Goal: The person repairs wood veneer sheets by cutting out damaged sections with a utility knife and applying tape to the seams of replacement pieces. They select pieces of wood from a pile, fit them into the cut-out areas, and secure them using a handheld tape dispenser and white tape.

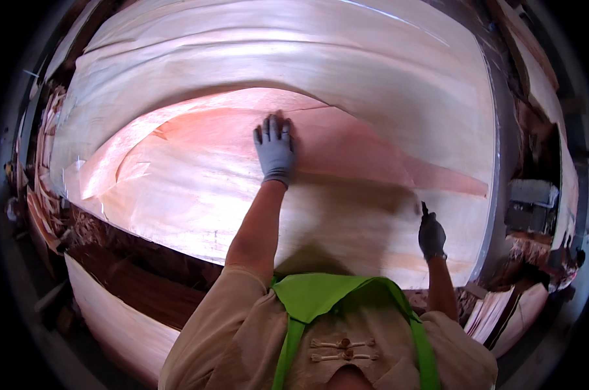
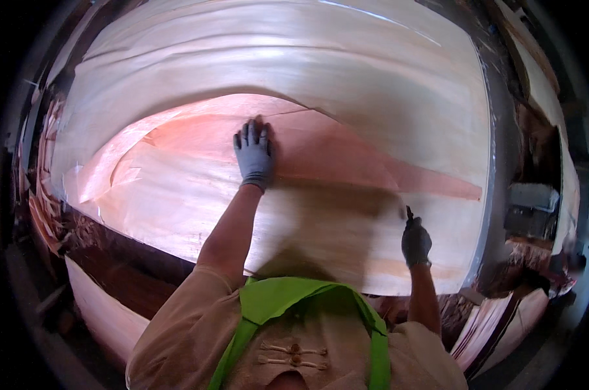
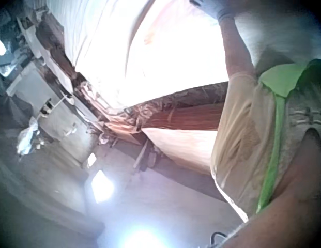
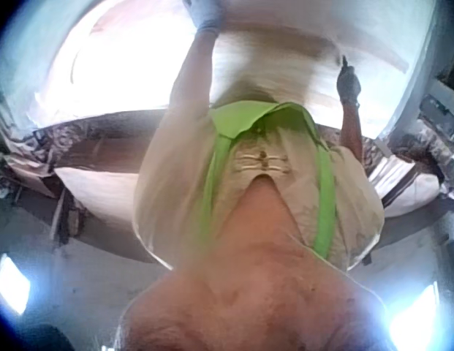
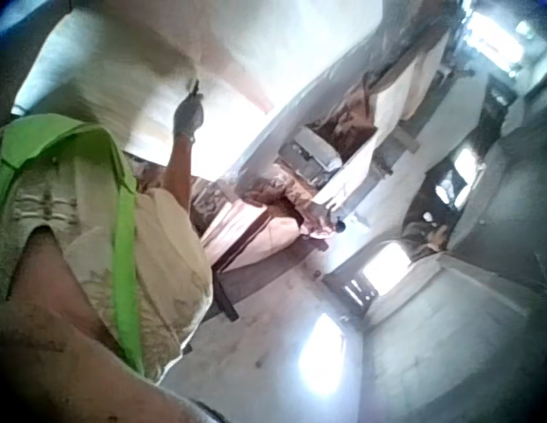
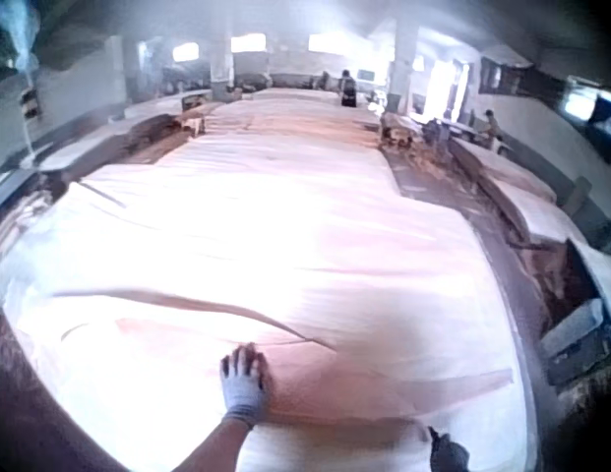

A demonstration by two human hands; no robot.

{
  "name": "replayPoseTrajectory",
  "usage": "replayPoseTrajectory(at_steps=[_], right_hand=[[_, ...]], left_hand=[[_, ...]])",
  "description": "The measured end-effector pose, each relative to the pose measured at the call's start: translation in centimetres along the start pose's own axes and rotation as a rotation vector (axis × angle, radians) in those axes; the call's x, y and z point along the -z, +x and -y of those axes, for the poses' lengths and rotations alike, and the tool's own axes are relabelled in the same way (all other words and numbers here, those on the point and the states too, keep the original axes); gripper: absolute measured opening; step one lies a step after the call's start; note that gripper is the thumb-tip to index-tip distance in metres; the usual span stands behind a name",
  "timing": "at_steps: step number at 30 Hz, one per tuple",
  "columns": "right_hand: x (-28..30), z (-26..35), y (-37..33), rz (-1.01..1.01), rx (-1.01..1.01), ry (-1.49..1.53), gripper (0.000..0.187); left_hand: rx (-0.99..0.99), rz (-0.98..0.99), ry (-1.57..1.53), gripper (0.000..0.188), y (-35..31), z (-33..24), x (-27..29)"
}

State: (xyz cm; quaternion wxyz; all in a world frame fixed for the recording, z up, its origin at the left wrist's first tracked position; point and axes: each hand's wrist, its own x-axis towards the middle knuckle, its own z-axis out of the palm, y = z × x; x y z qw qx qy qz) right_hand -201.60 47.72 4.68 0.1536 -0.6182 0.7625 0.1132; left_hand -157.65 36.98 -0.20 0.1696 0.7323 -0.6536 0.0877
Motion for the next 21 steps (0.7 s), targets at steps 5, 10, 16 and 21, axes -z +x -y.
replayPoseTrajectory(at_steps=[5, 10, 16, 21], right_hand=[[1.0, 16.8, 2.8, -0.243, 0.525, 0.232, 0.044], [1.8, 35.2, 6.6, -0.09, 0.644, 0.149, 0.035], [2.3, 38.3, 7.4, 0.017, 0.636, -0.206, 0.04], [-0.8, 33.7, 6.6, -0.089, 0.678, -0.179, 0.033]], left_hand=[[0.092, 0.067, -0.08, 0.052, -0.1, -0.2, 0.5], [0.127, 0.038, -0.135, 0.059, 0.1, 0.3, 0.1], [0.126, 0.271, 0.027, 0.07, 0.6, -0.4, 1.4], [0.164, 0.203, 0.019, 0.056, 0.4, 0.2, -0.2]])
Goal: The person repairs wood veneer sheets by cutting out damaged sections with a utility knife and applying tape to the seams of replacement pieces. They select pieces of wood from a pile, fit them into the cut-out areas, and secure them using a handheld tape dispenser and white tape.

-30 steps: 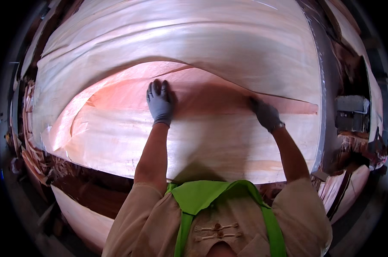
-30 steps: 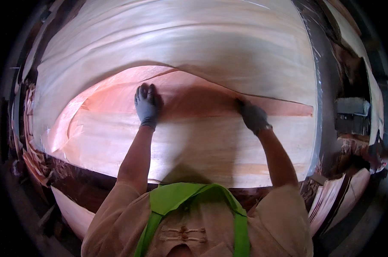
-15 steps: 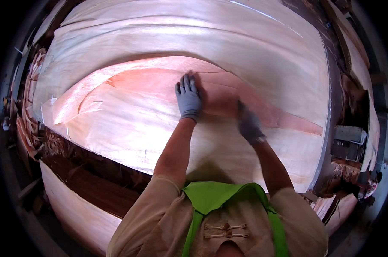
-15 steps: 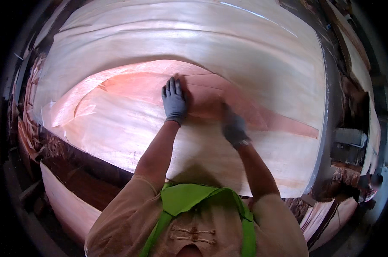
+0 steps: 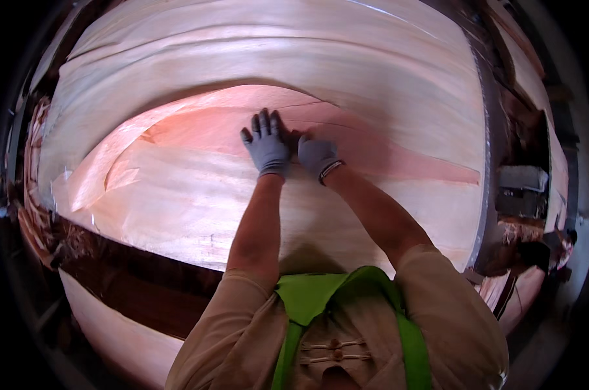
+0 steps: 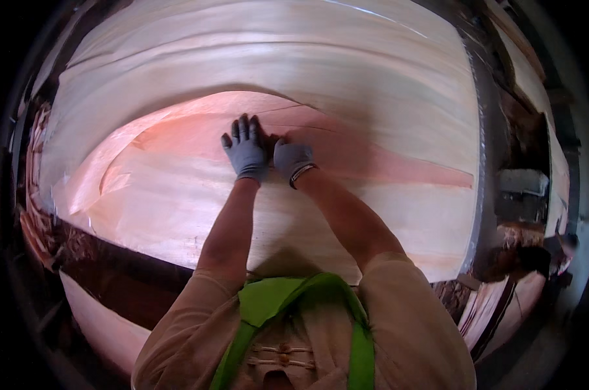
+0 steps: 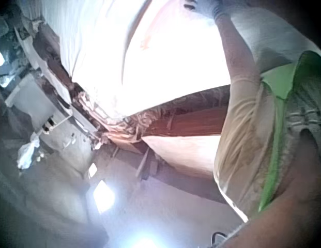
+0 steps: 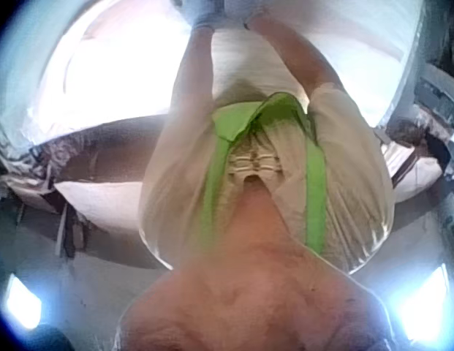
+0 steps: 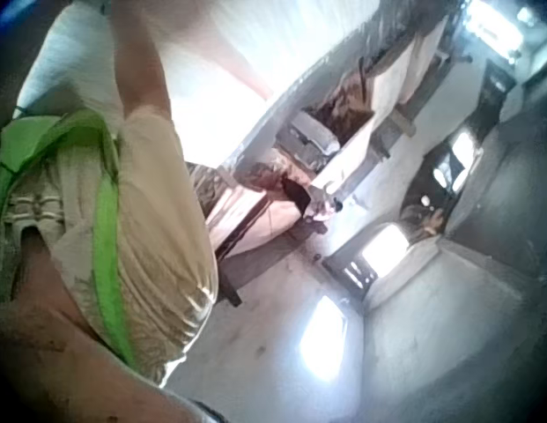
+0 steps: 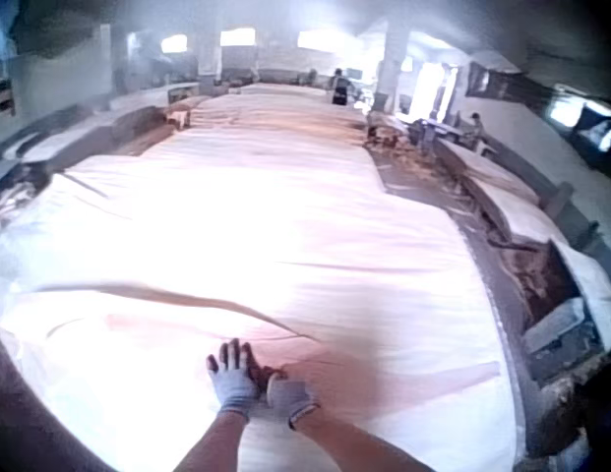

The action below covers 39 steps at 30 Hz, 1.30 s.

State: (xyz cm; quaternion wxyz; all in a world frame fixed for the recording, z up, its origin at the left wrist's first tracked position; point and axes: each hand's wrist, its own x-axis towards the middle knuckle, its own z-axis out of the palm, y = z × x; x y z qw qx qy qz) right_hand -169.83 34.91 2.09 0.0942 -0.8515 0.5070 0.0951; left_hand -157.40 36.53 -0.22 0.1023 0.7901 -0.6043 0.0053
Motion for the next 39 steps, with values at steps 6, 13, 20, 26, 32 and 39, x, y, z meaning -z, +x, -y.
replayPoseTrajectory(at_steps=[6, 13, 20, 26, 32, 39], right_hand=[[-1.0, -1.8, -2.4, -0.12, -0.02, 0.086, 0.026], [0.5, -9.6, -8.1, 0.1, 0.048, 0.17, 0.025], [3.4, -21.3, -12.2, 0.355, 0.148, -0.004, 0.031], [3.7, -37.8, -18.9, 0.363, 0.087, -0.209, 0.033], [1.7, -36.9, -22.9, -0.252, -0.053, 0.056, 0.043], [-1.9, -37.5, -20.7, -0.345, -0.163, 0.035, 0.033]], left_hand=[[-0.276, -0.067, -0.252, 0.057, -2.7, -2.5, 0.3], [-0.412, -0.07, -0.166, 0.047, -3.1, -2.9, 0.4], [-0.426, -0.061, -0.146, 0.05, -3.3, -3.2, 1.2], [-0.437, -0.068, -0.119, 0.048, -3.3, -4.1, 1.3], [-0.431, -0.101, -0.121, 0.048, -3.5, -4.3, 1.5], [-0.464, -0.138, -0.096, 0.044, -3.0, -4.2, 0.9]])
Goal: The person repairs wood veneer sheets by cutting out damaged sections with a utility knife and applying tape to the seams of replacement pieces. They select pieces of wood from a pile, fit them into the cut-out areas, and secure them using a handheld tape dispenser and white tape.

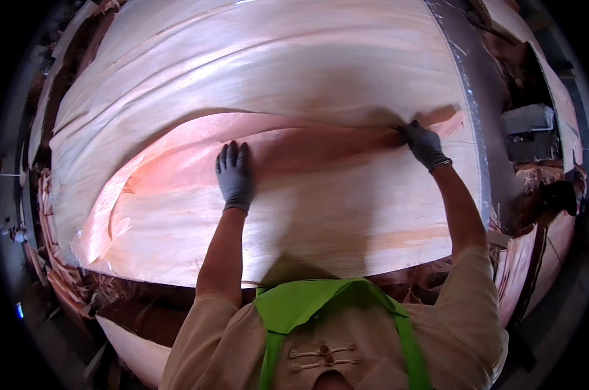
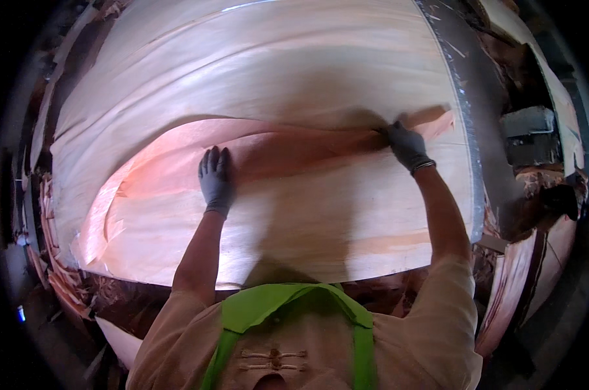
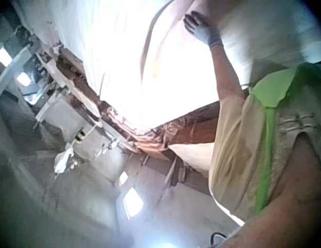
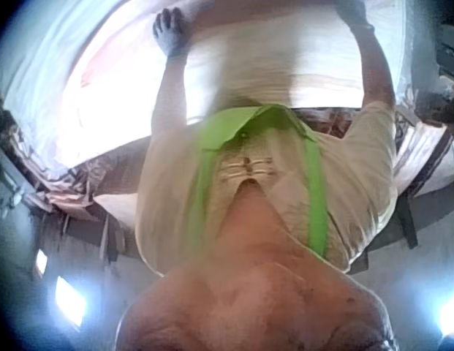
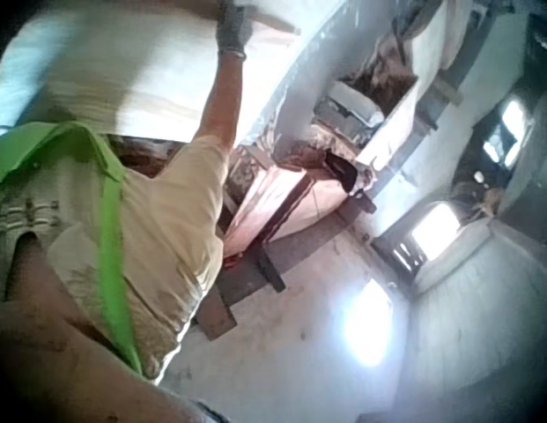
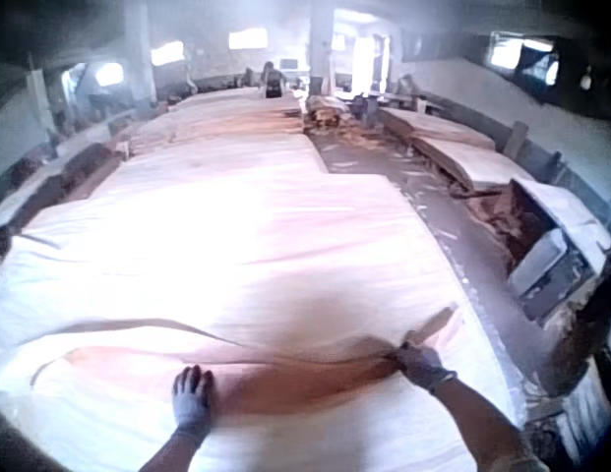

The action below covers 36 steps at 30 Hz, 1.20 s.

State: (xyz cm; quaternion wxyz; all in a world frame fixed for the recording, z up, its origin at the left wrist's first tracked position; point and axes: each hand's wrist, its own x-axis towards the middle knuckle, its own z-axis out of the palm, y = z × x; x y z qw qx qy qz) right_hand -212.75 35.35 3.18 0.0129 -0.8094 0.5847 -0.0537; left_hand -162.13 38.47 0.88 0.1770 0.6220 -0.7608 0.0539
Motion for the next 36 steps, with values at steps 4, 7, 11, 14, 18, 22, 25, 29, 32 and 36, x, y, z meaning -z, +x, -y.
replayPoseTrajectory(at_steps=[4, 7, 11, 14, 18, 22, 25, 29, 32, 36], right_hand=[[2.6, 1.8, 0.4, -0.155, -0.051, -0.018, 0.02], [6.6, 5.0, -0.9, -0.311, -0.207, -0.084, 0.012], [13.4, 11.2, -5.1, -0.281, -0.292, -0.073, 0.006], [13.8, 15.6, -10.9, 0.195, -0.149, 0.54, 0.014], [13.3, 19.1, -11.0, 0.541, -0.167, 0.96, 0.021], [7.9, 20.6, 0.3, 0.122, -0.389, 0.875, 0.021], [-0.2, 19.7, 6.9, 0.075, -0.363, 0.884, 0.028], [-5.4, 20.3, 8.7, 0.15, -0.352, 0.64, 0.034], [-5.3, 20.1, 8.8, 0.209, -0.417, 0.65, 0.034], [-6.0, 19.2, 8.9, 0.208, -0.44, 0.598, 0.035]], left_hand=[[0.04, 0.112, 0.07, 0.052, 0.2, 0.1, 0.2], [0.025, 0.128, 0.016, 0.053, 0.2, -0.2, 0.4], [0.018, 0.106, 0.089, 0.053, -0.4, 0.4, -0.6], [0.062, 0.127, 0.073, 0.051, -0.4, 0.2, -0.3], [0.098, 0.135, 0.076, 0.05, -0.7, 0.2, -0.2], [0.042, -0.038, -0.005, 0.047, -1.0, 0.9, -0.2], [0.054, 0.004, -0.034, 0.046, -0.1, 1.0, -0.5], [-0.107, 0.735, -0.204, 0.054, 0.5, 6.9, 5.1], [0.076, 0.397, 0.103, 0.07, 2.0, 15.7, 9.2], [0.292, 0.181, 0.481, 0.083, 5.0, 26.5, 11.7]])
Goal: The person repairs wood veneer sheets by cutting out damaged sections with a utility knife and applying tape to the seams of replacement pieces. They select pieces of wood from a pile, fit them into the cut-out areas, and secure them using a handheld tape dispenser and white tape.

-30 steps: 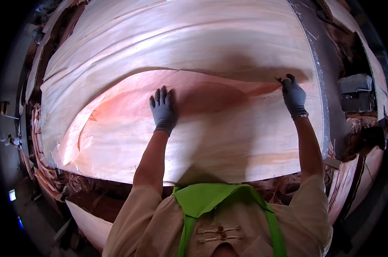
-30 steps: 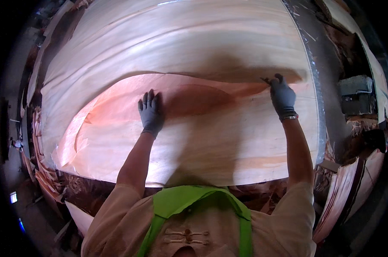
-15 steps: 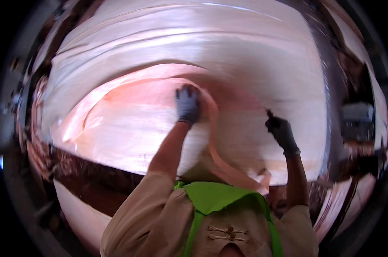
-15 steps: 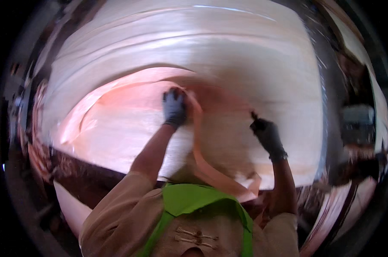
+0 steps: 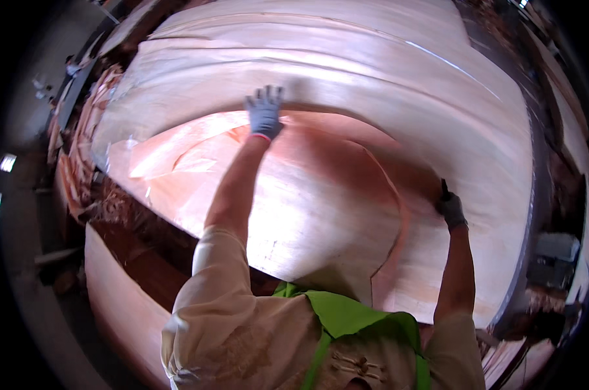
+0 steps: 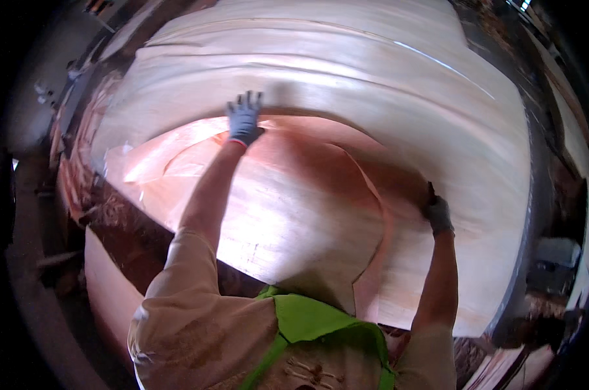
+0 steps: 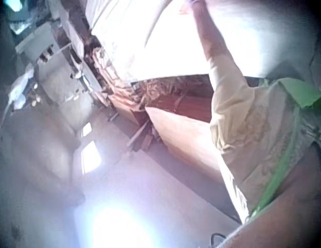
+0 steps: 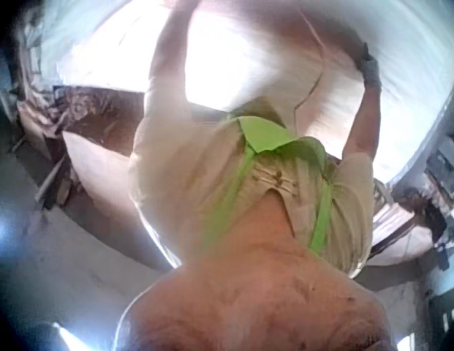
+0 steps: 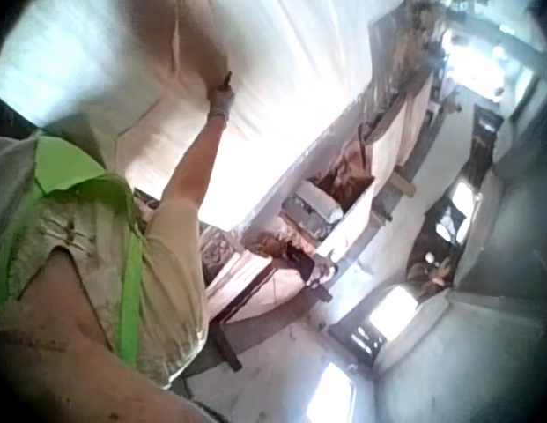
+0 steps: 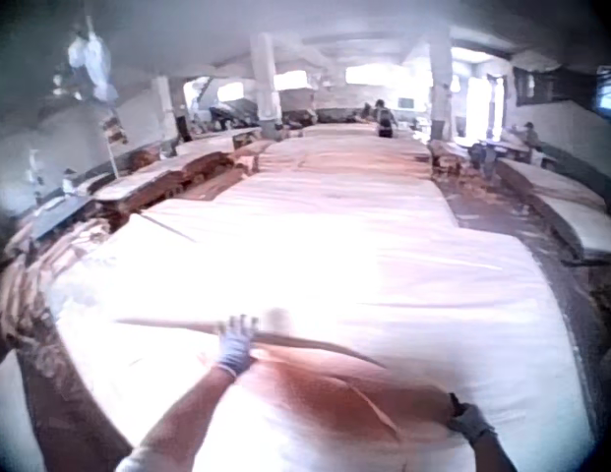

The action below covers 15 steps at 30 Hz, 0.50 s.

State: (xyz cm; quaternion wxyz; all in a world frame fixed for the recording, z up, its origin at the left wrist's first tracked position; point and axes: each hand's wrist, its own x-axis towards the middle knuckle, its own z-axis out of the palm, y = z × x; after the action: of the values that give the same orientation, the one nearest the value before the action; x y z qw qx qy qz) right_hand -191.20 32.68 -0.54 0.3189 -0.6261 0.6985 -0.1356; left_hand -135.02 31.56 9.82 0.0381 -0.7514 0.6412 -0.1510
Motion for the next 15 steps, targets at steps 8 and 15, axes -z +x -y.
replayPoseTrajectory(at_steps=[8, 15], right_hand=[[0.7, 1.3, -0.5, 0.02, -0.072, -0.05, 0.04], [-0.3, 1.1, -0.5, -0.059, -0.081, -0.089, 0.033]], left_hand=[[0.022, -0.174, -0.052, 0.024, 5.3, 23.0, -5.7], [0.578, -0.13, 0.317, 0.034, 0.0, 46.1, -0.4]])
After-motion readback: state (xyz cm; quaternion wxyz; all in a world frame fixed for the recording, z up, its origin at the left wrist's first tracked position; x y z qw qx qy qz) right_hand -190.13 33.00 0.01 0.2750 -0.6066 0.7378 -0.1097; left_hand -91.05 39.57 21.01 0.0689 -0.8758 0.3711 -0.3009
